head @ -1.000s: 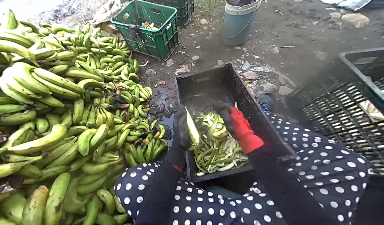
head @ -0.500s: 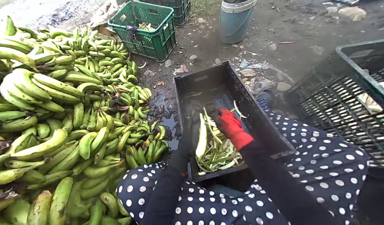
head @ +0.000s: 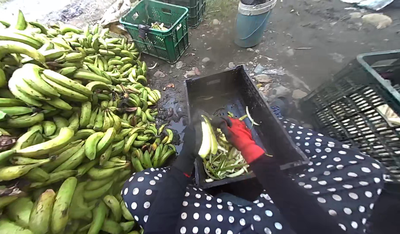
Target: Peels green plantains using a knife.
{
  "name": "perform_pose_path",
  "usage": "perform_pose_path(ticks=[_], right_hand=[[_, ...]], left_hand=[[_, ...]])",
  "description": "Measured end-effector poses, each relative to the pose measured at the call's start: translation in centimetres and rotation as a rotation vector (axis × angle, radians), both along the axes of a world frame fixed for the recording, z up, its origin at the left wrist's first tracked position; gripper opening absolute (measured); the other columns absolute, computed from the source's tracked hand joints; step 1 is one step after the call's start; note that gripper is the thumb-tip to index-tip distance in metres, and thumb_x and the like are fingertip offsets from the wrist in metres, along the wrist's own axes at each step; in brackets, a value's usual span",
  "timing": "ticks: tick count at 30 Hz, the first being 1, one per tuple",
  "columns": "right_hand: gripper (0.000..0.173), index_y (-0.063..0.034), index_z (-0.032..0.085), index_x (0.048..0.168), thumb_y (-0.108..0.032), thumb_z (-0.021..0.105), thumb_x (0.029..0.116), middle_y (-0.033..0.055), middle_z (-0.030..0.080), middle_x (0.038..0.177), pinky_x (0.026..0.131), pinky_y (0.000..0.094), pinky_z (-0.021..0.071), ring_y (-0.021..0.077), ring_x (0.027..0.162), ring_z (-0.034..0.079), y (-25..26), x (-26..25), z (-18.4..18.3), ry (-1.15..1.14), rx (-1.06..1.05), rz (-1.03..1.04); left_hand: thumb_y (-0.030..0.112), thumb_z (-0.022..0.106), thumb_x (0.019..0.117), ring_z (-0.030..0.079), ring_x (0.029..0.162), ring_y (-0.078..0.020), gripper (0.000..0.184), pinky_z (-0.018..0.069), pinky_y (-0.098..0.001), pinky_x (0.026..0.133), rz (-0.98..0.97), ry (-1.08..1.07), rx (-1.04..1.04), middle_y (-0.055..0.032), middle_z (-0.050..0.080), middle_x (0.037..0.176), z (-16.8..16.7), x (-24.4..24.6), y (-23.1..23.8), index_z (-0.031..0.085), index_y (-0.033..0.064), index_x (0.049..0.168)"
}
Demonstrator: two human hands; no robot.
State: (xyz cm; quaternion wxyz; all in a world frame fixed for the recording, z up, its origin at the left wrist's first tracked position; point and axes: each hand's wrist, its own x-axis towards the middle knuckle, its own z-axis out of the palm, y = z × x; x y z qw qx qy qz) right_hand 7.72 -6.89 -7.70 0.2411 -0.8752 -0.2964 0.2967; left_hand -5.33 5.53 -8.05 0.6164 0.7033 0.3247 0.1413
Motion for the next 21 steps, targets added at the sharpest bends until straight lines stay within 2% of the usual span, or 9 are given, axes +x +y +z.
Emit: perform_pose_path(ticks=[2, 7, 11, 13, 15, 16, 17, 19, 21], right_hand=[[0.042, -0.0101, 0.061, 0.139, -0.035, 0.044, 0.1096, 0.0232, 0.061, 0.138, 0.110, 0.0627, 0.0379, 0.0411, 0.133, 0.053, 0.1, 0.8, -0.3, 0.049, 0.005, -0.007], [0.043, -0.0092, 0.062, 0.137, -0.037, 0.042, 0.1096, 0.0230, 0.062, 0.136, 0.109, 0.0626, 0.0386, 0.0407, 0.132, 0.054, -0.3, 1.4, -1.5, 0.079, 0.027, -0.063], [0.042, -0.0057, 0.059, 0.139, -0.032, 0.043, 0.1100, 0.0245, 0.061, 0.136, 0.111, 0.0607, 0.0388, 0.0400, 0.131, 0.055, -1.0, 2.2, -2.9, 0.075, 0.088, -0.114], [0.043, -0.0076, 0.059, 0.141, -0.032, 0.046, 0.1078, 0.0256, 0.060, 0.138, 0.110, 0.0642, 0.0375, 0.0431, 0.133, 0.053, -1.6, 1.2, -2.1, 0.039, 0.106, -0.076], [0.049, -0.0159, 0.061, 0.141, -0.044, 0.049, 0.1029, 0.0253, 0.058, 0.139, 0.105, 0.0706, 0.0372, 0.0475, 0.134, 0.049, -2.2, -0.8, -1.6, -0.046, 0.075, -0.001], [0.054, -0.0187, 0.062, 0.140, -0.052, 0.050, 0.0997, 0.0259, 0.058, 0.139, 0.103, 0.0735, 0.0366, 0.0503, 0.133, 0.048, -2.5, -1.8, -1.6, -0.107, 0.092, 0.029], [0.059, -0.0205, 0.063, 0.140, -0.058, 0.049, 0.0966, 0.0262, 0.058, 0.139, 0.101, 0.0748, 0.0362, 0.0521, 0.133, 0.048, -2.8, -2.8, -1.8, -0.170, 0.119, 0.045], [0.064, -0.0211, 0.064, 0.140, -0.063, 0.053, 0.0924, 0.0269, 0.058, 0.139, 0.103, 0.0763, 0.0332, 0.0544, 0.134, 0.047, -3.3, -4.0, -2.2, -0.268, 0.176, 0.037], [0.060, -0.0216, 0.065, 0.139, -0.060, 0.055, 0.0934, 0.0266, 0.058, 0.139, 0.103, 0.0763, 0.0332, 0.0544, 0.133, 0.047, -3.4, -4.1, -1.8, -0.285, 0.148, 0.019]], left_hand=[[0.026, 0.029, 0.1125, 0.062, 0.115, -0.0184, 0.046, 0.0512, -0.0356, 0.101, -0.031, 0.009, -0.012, -0.0200, 0.061, 0.129, -0.6, 0.1, 0.1, 0.045, -0.0020, 0.146], [0.025, 0.027, 0.1112, 0.064, 0.108, -0.0161, 0.047, 0.0534, -0.0346, 0.096, -0.185, 0.002, 0.008, -0.0180, 0.063, 0.123, 0.5, 0.5, -0.7, 0.047, -0.0038, 0.142], [0.031, 0.015, 0.1109, 0.066, 0.071, -0.0199, 0.052, 0.0587, -0.0358, 0.065, -0.134, -0.216, -0.389, -0.0115, 0.066, 0.084, 0.5, 1.5, -1.4, 0.055, -0.0021, 0.116], [0.032, 0.012, 0.1110, 0.063, 0.069, -0.0133, 0.051, 0.0564, -0.0294, 0.064, 0.051, -0.290, -0.434, -0.0050, 0.062, 0.080, 1.1, 1.4, -1.4, 0.055, 0.0037, 0.111], [0.029, 0.015, 0.1130, 0.062, 0.093, -0.0134, 0.049, 0.0540, -0.0279, 0.081, 0.284, -0.207, -0.295, -0.0129, 0.061, 0.107, 0.9, -0.2, -2.2, 0.049, 0.0002, 0.134], [0.022, 0.015, 0.1134, 0.056, 0.117, -0.0204, 0.049, 0.0482, -0.0319, 0.099, 0.321, -0.110, -0.256, -0.0235, 0.052, 0.136, 1.5, -1.2, -2.6, 0.035, -0.0057, 0.149], [0.019, 0.015, 0.1134, 0.050, 0.128, -0.0238, 0.048, 0.0430, -0.0346, 0.106, 0.371, -0.027, -0.285, -0.0258, 0.042, 0.148, 2.6, -1.2, -2.9, 0.025, -0.0054, 0.154], [0.022, 0.015, 0.1137, 0.050, 0.128, -0.0246, 0.048, 0.0426, -0.0400, 0.106, 0.535, 0.101, -0.374, -0.0215, 0.044, 0.148, 5.7, 0.3, -3.6, 0.033, -0.0007, 0.152], [0.028, 0.014, 0.1135, 0.053, 0.118, -0.0285, 0.052, 0.0452, -0.0457, 0.100, 0.549, 0.005, -0.292, -0.0257, 0.049, 0.137, 3.2, 1.1, -2.7, 0.038, -0.0041, 0.147]])
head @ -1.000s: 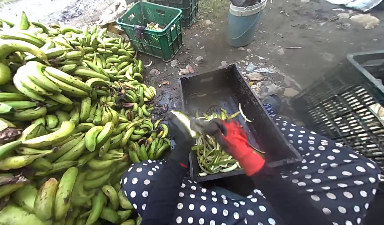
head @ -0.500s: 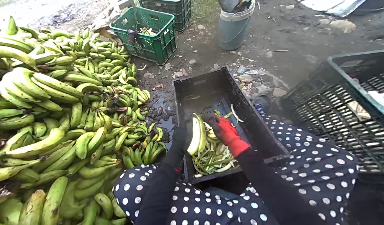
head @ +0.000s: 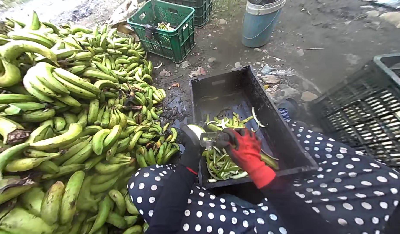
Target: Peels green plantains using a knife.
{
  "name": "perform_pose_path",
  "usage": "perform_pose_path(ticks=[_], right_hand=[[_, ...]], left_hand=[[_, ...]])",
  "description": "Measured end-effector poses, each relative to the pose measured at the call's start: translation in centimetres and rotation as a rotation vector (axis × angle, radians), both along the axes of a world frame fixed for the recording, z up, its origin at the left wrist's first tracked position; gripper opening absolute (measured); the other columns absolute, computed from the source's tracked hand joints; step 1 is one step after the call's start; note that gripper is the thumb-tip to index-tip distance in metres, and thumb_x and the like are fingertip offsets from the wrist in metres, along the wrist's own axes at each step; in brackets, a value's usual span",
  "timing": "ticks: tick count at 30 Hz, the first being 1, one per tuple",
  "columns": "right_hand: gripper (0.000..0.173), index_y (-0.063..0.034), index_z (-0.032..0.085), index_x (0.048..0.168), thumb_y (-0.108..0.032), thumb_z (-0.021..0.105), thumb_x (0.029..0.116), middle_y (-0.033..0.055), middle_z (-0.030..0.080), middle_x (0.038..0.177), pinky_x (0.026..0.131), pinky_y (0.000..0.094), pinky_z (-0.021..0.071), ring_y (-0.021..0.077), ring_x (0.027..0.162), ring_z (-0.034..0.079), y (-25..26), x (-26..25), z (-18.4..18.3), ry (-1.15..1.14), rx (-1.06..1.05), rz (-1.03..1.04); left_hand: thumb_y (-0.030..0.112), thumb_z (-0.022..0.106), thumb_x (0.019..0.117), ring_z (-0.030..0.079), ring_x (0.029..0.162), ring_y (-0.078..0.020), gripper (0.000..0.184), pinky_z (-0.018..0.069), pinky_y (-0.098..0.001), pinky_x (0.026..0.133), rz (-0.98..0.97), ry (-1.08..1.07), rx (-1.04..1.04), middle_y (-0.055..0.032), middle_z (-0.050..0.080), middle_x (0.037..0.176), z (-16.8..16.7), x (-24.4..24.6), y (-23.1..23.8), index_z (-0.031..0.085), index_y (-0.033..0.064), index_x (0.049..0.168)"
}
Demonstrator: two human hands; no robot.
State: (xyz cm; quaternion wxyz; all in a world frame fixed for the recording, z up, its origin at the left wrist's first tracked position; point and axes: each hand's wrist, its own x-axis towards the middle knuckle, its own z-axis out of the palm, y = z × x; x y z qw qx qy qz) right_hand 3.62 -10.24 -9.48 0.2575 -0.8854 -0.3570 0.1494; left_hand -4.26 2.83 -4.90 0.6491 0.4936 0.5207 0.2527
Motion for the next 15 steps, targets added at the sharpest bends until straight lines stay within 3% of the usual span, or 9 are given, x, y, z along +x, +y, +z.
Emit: perform_pose_path(ticks=[2, 4, 6, 7, 8, 11, 13, 15], right_hand=[[0.054, -0.0227, 0.064, 0.139, -0.056, 0.050, 0.0992, 0.0259, 0.059, 0.138, 0.099, 0.0738, 0.0378, 0.0516, 0.132, 0.049, 0.6, 0.8, 1.1, 0.096, -0.108, -0.007], [0.051, -0.0215, 0.062, 0.141, -0.052, 0.045, 0.1035, 0.0246, 0.058, 0.140, 0.102, 0.0704, 0.0391, 0.0474, 0.133, 0.050, 1.6, 2.1, 1.3, 0.225, -0.170, -0.007], [0.048, -0.0176, 0.062, 0.140, -0.047, 0.044, 0.1061, 0.0236, 0.060, 0.138, 0.105, 0.0670, 0.0388, 0.0437, 0.133, 0.052, 2.6, 3.1, 0.9, 0.309, -0.154, -0.020], [0.046, -0.0156, 0.063, 0.139, -0.044, 0.044, 0.1072, 0.0226, 0.061, 0.136, 0.106, 0.0656, 0.0393, 0.0416, 0.132, 0.054, 2.9, 3.7, 0.5, 0.346, -0.142, -0.032], [0.046, -0.0132, 0.063, 0.137, -0.043, 0.042, 0.1084, 0.0218, 0.063, 0.135, 0.106, 0.0640, 0.0403, 0.0398, 0.131, 0.055, 3.1, 4.3, 0.1, 0.376, -0.142, -0.043], [0.045, -0.0063, 0.060, 0.139, -0.035, 0.040, 0.1107, 0.0233, 0.061, 0.137, 0.110, 0.0608, 0.0396, 0.0387, 0.132, 0.055, 3.0, 5.4, 0.1, 0.435, -0.086, -0.055], [0.042, -0.0054, 0.060, 0.138, -0.031, 0.044, 0.1088, 0.0241, 0.061, 0.136, 0.109, 0.0623, 0.0390, 0.0400, 0.131, 0.054, 2.5, 4.7, 0.7, 0.397, -0.014, -0.058], [0.046, -0.0099, 0.060, 0.141, -0.036, 0.051, 0.1042, 0.0264, 0.058, 0.139, 0.107, 0.0691, 0.0370, 0.0463, 0.134, 0.050, 1.6, 3.1, 1.0, 0.276, -0.011, -0.002]], left_hand=[[0.030, 0.018, 0.1130, 0.056, 0.110, -0.0272, 0.051, 0.0487, -0.0452, 0.095, -0.107, -0.027, 0.148, -0.0245, 0.055, 0.128, -3.3, -0.2, 1.3, 0.044, -0.0040, 0.142], [0.034, 0.019, 0.1129, 0.060, 0.103, -0.0213, 0.051, 0.0522, -0.0407, 0.090, -0.269, 0.016, 0.190, -0.0169, 0.061, 0.120, -3.4, -0.3, 1.8, 0.049, 0.0028, 0.140], [0.032, 0.022, 0.1127, 0.062, 0.100, -0.0171, 0.050, 0.0534, -0.0367, 0.089, -0.428, 0.016, 0.236, -0.0146, 0.064, 0.116, -3.3, -0.6, 2.1, 0.051, 0.0010, 0.138], [0.027, 0.025, 0.1119, 0.062, 0.107, -0.0171, 0.049, 0.0515, -0.0365, 0.096, -0.545, 0.004, 0.259, -0.0167, 0.063, 0.123, -3.3, -0.9, 2.2, 0.047, -0.0025, 0.143], [0.025, 0.027, 0.1110, 0.063, 0.102, -0.0150, 0.047, 0.0540, -0.0342, 0.093, -0.592, -0.043, 0.274, -0.0156, 0.063, 0.117, -3.2, -0.9, 1.7, 0.049, -0.0040, 0.140], [0.020, 0.026, 0.1110, 0.065, 0.078, -0.0143, 0.040, 0.0581, -0.0320, 0.072, -0.522, -0.235, 0.114, -0.0102, 0.065, 0.092, -2.0, 0.3, 0.3, 0.056, -0.0044, 0.120], [0.027, 0.015, 0.1120, 0.065, 0.077, -0.0165, 0.048, 0.0580, -0.0336, 0.071, -0.432, -0.396, -0.066, -0.0092, 0.064, 0.090, -2.7, 0.1, 1.3, 0.054, 0.0001, 0.119], [0.031, 0.010, 0.1099, 0.061, 0.068, -0.0106, 0.053, 0.0545, -0.0275, 0.063, -0.371, -0.490, -0.100, -0.0027, 0.061, 0.077, -2.0, -0.5, 1.3, 0.056, 0.0051, 0.107]])
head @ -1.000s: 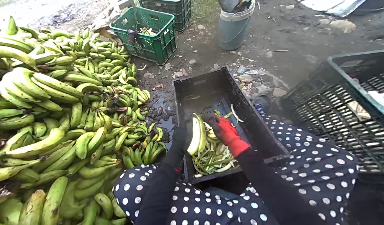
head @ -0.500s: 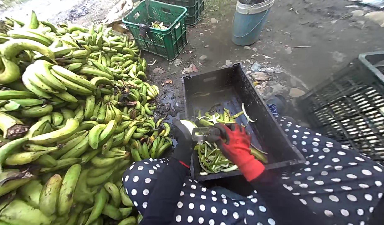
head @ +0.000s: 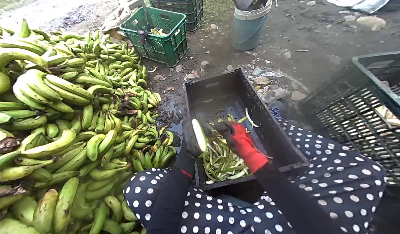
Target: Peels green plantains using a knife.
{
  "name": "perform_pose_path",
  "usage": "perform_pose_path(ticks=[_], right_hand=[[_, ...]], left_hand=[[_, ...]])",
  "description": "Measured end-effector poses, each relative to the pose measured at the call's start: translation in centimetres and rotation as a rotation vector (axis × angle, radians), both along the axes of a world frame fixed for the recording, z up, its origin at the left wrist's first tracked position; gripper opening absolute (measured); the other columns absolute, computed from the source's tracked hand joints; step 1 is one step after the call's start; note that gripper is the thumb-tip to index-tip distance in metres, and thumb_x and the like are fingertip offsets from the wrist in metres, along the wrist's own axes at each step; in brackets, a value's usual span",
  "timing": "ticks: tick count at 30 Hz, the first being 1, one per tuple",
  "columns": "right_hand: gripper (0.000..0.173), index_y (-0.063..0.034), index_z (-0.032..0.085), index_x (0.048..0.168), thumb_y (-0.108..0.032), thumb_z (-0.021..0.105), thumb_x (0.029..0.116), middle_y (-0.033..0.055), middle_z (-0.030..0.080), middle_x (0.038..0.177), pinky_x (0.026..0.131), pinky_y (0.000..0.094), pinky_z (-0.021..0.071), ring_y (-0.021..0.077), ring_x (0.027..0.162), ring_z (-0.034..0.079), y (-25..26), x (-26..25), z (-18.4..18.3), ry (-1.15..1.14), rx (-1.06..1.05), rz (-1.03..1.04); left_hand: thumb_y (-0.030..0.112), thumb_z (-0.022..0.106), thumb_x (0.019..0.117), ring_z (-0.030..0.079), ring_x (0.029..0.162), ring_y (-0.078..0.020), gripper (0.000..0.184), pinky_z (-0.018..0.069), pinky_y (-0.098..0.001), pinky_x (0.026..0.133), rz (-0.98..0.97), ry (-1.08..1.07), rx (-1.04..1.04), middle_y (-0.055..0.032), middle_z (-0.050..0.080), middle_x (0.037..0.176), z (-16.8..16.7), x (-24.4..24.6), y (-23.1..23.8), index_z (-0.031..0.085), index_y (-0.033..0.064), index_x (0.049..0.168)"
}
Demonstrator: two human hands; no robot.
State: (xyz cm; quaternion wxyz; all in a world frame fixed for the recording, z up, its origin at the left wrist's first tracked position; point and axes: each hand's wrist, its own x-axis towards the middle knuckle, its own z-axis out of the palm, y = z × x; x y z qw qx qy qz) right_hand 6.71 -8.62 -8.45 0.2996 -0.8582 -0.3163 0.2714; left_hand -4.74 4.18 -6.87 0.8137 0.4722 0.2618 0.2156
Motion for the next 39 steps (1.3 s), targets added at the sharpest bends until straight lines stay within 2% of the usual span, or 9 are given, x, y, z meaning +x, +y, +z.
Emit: perform_pose_path(ticks=[5, 9, 14, 17, 20, 26, 31, 35, 39], right_hand=[[0.073, -0.0182, 0.066, 0.139, -0.070, 0.047, 0.0899, 0.0278, 0.059, 0.137, 0.103, 0.0756, 0.0345, 0.0554, 0.131, 0.049, -1.9, -3.3, -2.3, -0.357, 0.141, 0.071], [0.064, -0.0181, 0.066, 0.139, -0.061, 0.052, 0.0925, 0.0281, 0.059, 0.138, 0.101, 0.0754, 0.0357, 0.0548, 0.130, 0.050, -2.1, -3.5, -1.5, -0.301, 0.078, 0.058], [0.048, -0.0103, 0.063, 0.137, -0.041, 0.039, 0.1082, 0.0206, 0.064, 0.133, 0.107, 0.0611, 0.0419, 0.0370, 0.128, 0.058, 0.6, -1.2, -0.9, 0.124, 0.018, 0.010], [0.048, -0.0044, 0.059, 0.138, -0.035, 0.034, 0.1113, 0.0211, 0.064, 0.132, 0.107, 0.0554, 0.0434, 0.0333, 0.124, 0.060, 1.0, 0.5, -1.9, 0.252, 0.075, -0.019], [0.045, -0.0065, 0.060, 0.139, -0.032, 0.039, 0.1088, 0.0202, 0.063, 0.136, 0.111, 0.0560, 0.0410, 0.0336, 0.130, 0.057, 0.2, 0.1, -1.5, 0.146, 0.120, -0.023], [0.067, -0.0198, 0.067, 0.136, -0.065, 0.048, 0.0910, 0.0259, 0.061, 0.135, 0.097, 0.0751, 0.0389, 0.0538, 0.129, 0.051, -3.5, -3.2, -2.0, -0.263, 0.132, 0.095], [0.054, -0.0164, 0.065, 0.137, -0.052, 0.044, 0.1014, 0.0234, 0.061, 0.134, 0.101, 0.0691, 0.0412, 0.0451, 0.129, 0.054, -1.9, -2.3, -1.0, -0.013, 0.010, 0.049], [0.046, -0.0054, 0.062, 0.135, -0.037, 0.039, 0.1103, 0.0212, 0.064, 0.132, 0.108, 0.0572, 0.0423, 0.0349, 0.126, 0.059, 0.5, 0.1, -2.1, 0.229, 0.045, -0.020], [0.042, -0.0044, 0.062, 0.135, -0.032, 0.043, 0.1093, 0.0219, 0.064, 0.131, 0.109, 0.0560, 0.0421, 0.0346, 0.127, 0.059, 0.1, 0.5, -1.7, 0.198, 0.130, -0.086]], left_hand=[[0.024, 0.009, 0.1120, 0.056, 0.063, -0.0067, 0.050, 0.0516, -0.0211, 0.061, 0.104, 0.018, -0.071, -0.0008, 0.056, 0.071, 1.7, -0.7, -0.4, 0.052, 0.0023, 0.102], [0.027, 0.019, 0.1133, 0.061, 0.100, -0.0130, 0.046, 0.0519, -0.0318, 0.089, 0.061, 0.306, 0.111, -0.0106, 0.062, 0.114, 2.4, -2.9, -1.0, 0.048, 0.0030, 0.139], [0.025, 0.037, 0.1084, 0.062, 0.109, -0.0211, 0.043, 0.0508, -0.0405, 0.098, -0.100, 0.419, 0.655, -0.0198, 0.063, 0.121, -1.4, -1.0, 0.7, 0.053, -0.0036, 0.137], [0.026, 0.032, 0.1087, 0.064, 0.092, -0.0129, 0.044, 0.0551, -0.0317, 0.085, -0.135, 0.294, 0.507, -0.0125, 0.066, 0.106, 0.0, -0.5, -1.1, 0.058, -0.0030, 0.130], [0.044, 0.014, 0.1105, 0.060, 0.056, -0.0118, 0.060, 0.0543, -0.0270, 0.052, -0.081, 0.024, -0.041, -0.0045, 0.062, 0.069, -0.6, 0.7, -0.2, 0.059, 0.0067, 0.097], [0.030, 0.019, 0.1121, 0.062, 0.069, -0.0114, 0.042, 0.0553, -0.0279, 0.065, 0.047, 0.073, -0.002, -0.0035, 0.061, 0.081, 1.5, -0.5, 0.3, 0.054, 0.0063, 0.116], [0.014, 0.036, 0.1075, 0.060, 0.096, -0.0121, 0.037, 0.0517, -0.0300, 0.089, -0.089, 0.301, 0.561, -0.0135, 0.063, 0.109, -1.1, -1.1, 0.4, 0.052, -0.0062, 0.133], [0.021, 0.033, 0.1071, 0.056, 0.113, -0.0123, 0.046, 0.0464, -0.0282, 0.101, -0.104, 0.311, 0.656, -0.0194, 0.059, 0.127, -0.9, -0.8, -1.0, 0.048, -0.0079, 0.140], [0.022, 0.030, 0.1098, 0.066, 0.084, -0.0109, 0.040, 0.0580, -0.0291, 0.077, -0.005, 0.130, 0.306, -0.0089, 0.066, 0.098, -1.0, -0.2, -0.9, 0.057, -0.0008, 0.127]])
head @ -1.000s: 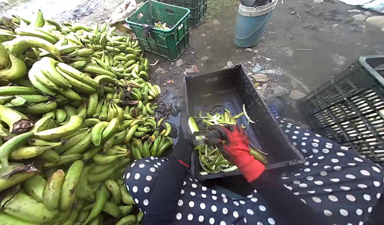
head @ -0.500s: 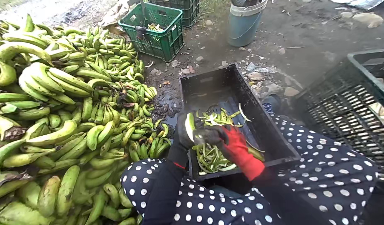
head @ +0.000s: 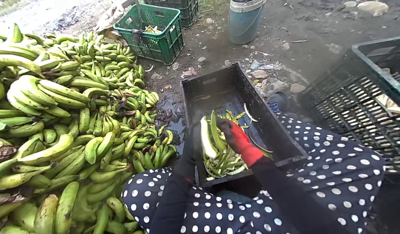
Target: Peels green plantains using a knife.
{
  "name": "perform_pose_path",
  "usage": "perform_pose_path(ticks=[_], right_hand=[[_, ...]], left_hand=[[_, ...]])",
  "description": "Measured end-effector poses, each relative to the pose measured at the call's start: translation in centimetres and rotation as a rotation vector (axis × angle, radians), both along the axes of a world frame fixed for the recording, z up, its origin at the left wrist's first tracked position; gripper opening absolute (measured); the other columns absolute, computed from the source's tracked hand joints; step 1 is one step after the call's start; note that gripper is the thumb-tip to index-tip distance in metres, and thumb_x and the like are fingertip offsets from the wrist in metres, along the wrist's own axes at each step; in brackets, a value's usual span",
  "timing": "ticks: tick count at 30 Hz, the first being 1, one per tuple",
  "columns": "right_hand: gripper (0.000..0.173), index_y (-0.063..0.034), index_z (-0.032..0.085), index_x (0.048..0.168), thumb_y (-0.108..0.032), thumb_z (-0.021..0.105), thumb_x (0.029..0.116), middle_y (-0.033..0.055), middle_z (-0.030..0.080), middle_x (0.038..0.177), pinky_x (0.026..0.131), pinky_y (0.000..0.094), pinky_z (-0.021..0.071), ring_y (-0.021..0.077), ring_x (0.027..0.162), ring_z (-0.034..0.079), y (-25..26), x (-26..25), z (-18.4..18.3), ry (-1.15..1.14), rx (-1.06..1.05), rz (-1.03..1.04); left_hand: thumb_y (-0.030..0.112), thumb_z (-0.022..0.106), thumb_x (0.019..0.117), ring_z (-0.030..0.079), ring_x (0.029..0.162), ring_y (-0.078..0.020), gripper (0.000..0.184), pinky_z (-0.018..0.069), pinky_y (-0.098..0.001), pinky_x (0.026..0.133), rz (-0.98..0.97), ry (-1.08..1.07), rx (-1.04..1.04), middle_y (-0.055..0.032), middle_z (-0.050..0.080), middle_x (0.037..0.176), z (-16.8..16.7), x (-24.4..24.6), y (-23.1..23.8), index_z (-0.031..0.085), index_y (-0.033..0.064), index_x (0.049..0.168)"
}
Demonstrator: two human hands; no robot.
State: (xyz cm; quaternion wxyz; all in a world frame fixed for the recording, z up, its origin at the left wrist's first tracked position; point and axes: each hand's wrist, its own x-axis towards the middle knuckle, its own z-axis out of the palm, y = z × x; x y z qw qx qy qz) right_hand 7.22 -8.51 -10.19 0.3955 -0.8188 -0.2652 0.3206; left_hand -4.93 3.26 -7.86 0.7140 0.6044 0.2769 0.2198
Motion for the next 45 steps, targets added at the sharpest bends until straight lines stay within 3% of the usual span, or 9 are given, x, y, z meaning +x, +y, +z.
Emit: perform_pose_path(ticks=[7, 18, 26, 29, 32, 34, 37, 41, 45], right_hand=[[0.072, -0.0214, 0.067, 0.135, -0.073, 0.044, 0.0906, 0.0246, 0.062, 0.133, 0.097, 0.0750, 0.0390, 0.0523, 0.128, 0.052, -4.6, -1.4, 0.3, -0.426, -0.028, 0.264], [0.035, -0.0013, 0.059, 0.136, -0.019, 0.049, 0.1074, 0.0267, 0.065, 0.124, 0.101, 0.0602, 0.0461, 0.0396, 0.115, 0.062, -2.8, 3.7, -3.8, 0.064, -0.043, -0.149], [0.043, -0.0095, 0.054, 0.139, -0.038, 0.038, 0.1115, 0.0101, 0.064, 0.104, 0.076, 0.0361, 0.0528, 0.0156, 0.081, 0.060, -12.9, 7.5, -6.9, 0.425, 0.029, -0.258], [0.045, -0.0097, 0.059, 0.136, -0.042, 0.054, 0.1047, 0.0127, 0.065, 0.104, 0.074, 0.0402, 0.0522, 0.0200, 0.083, 0.061, -12.2, 7.2, -8.6, 0.418, -0.177, -0.106], [0.050, 0.0056, 0.057, 0.139, -0.031, 0.059, 0.1048, 0.0286, 0.057, 0.142, 0.113, 0.0577, 0.0376, 0.0409, 0.135, 0.053, -12.0, 5.5, -0.6, 0.258, -0.441, 0.104], [0.049, 0.0121, 0.054, 0.138, -0.026, 0.056, 0.1060, 0.0334, 0.051, 0.146, 0.116, 0.0637, 0.0316, 0.0482, 0.141, 0.045, -12.3, 4.7, 1.4, 0.201, -0.569, 0.236], [0.049, 0.0085, 0.063, 0.129, -0.032, 0.060, 0.1027, 0.0317, 0.058, 0.139, 0.107, 0.0683, 0.0387, 0.0484, 0.133, 0.053, -11.2, 5.6, -4.5, 0.110, -0.640, 0.417], [0.049, 0.0069, 0.067, 0.121, -0.036, 0.066, 0.0980, 0.0293, 0.062, 0.131, 0.101, 0.0683, 0.0424, 0.0461, 0.125, 0.058, -8.7, 5.9, -8.9, 0.148, -0.787, 0.403], [0.054, 0.0077, 0.071, 0.107, -0.042, 0.076, 0.0870, 0.0297, 0.067, 0.116, 0.093, 0.0690, 0.0480, 0.0462, 0.111, 0.064, -7.3, 6.8, -16.6, 0.191, -0.868, 0.311]], left_hand=[[0.028, 0.023, 0.1120, 0.059, 0.082, -0.0094, 0.041, 0.0535, -0.0290, 0.074, 0.034, 0.161, -0.002, -0.0051, 0.061, 0.097, 0.8, -0.7, 1.8, 0.052, 0.0068, 0.131], [0.027, 0.028, 0.1111, 0.063, 0.076, -0.0150, 0.040, 0.0568, -0.0334, 0.067, 0.040, 0.094, -0.049, -0.0087, 0.064, 0.091, -0.8, -0.3, 0.1, 0.056, 0.0015, 0.125], [0.021, 0.034, 0.1103, 0.059, 0.083, -0.0111, 0.034, 0.0523, -0.0279, 0.074, 0.280, 0.136, 0.072, -0.0101, 0.061, 0.098, -1.8, 1.3, -1.3, 0.055, -0.0011, 0.124], [0.027, 0.034, 0.1078, 0.063, 0.088, -0.0132, 0.033, 0.0581, -0.0365, 0.078, -0.048, -0.097, -0.055, -0.0045, 0.062, 0.100, 3.0, 7.5, -6.5, 0.054, 0.0076, 0.126], [0.041, 0.028, 0.1112, 0.071, 0.092, -0.0223, 0.044, 0.0620, -0.0441, 0.080, -0.528, -0.204, -0.259, -0.0087, 0.068, 0.104, 10.7, 13.6, -14.1, 0.052, 0.0094, 0.130], [0.041, 0.036, 0.1107, 0.069, 0.107, -0.0284, 0.045, 0.0603, -0.0494, 0.090, -0.791, -0.216, -0.225, -0.0120, 0.064, 0.126, 13.1, 14.1, -15.9, 0.043, 0.0151, 0.148], [0.035, 0.038, 0.1088, 0.070, 0.107, -0.0264, 0.044, 0.0608, -0.0459, 0.089, -0.811, -0.167, 0.009, -0.0084, 0.066, 0.128, 11.6, 13.1, -13.0, 0.044, 0.0205, 0.150], [0.038, 0.034, 0.1105, 0.071, 0.075, -0.0172, 0.037, 0.0623, -0.0349, 0.065, -0.483, 0.211, 0.104, -0.0029, 0.072, 0.091, 5.9, 8.2, -5.3, 0.053, 0.0147, 0.132], [0.043, 0.035, 0.1094, 0.068, 0.069, -0.0172, 0.036, 0.0612, -0.0384, 0.064, -0.237, 0.391, 0.001, -0.0010, 0.065, 0.079, 1.4, 0.9, 2.0, 0.055, 0.0149, 0.120]])
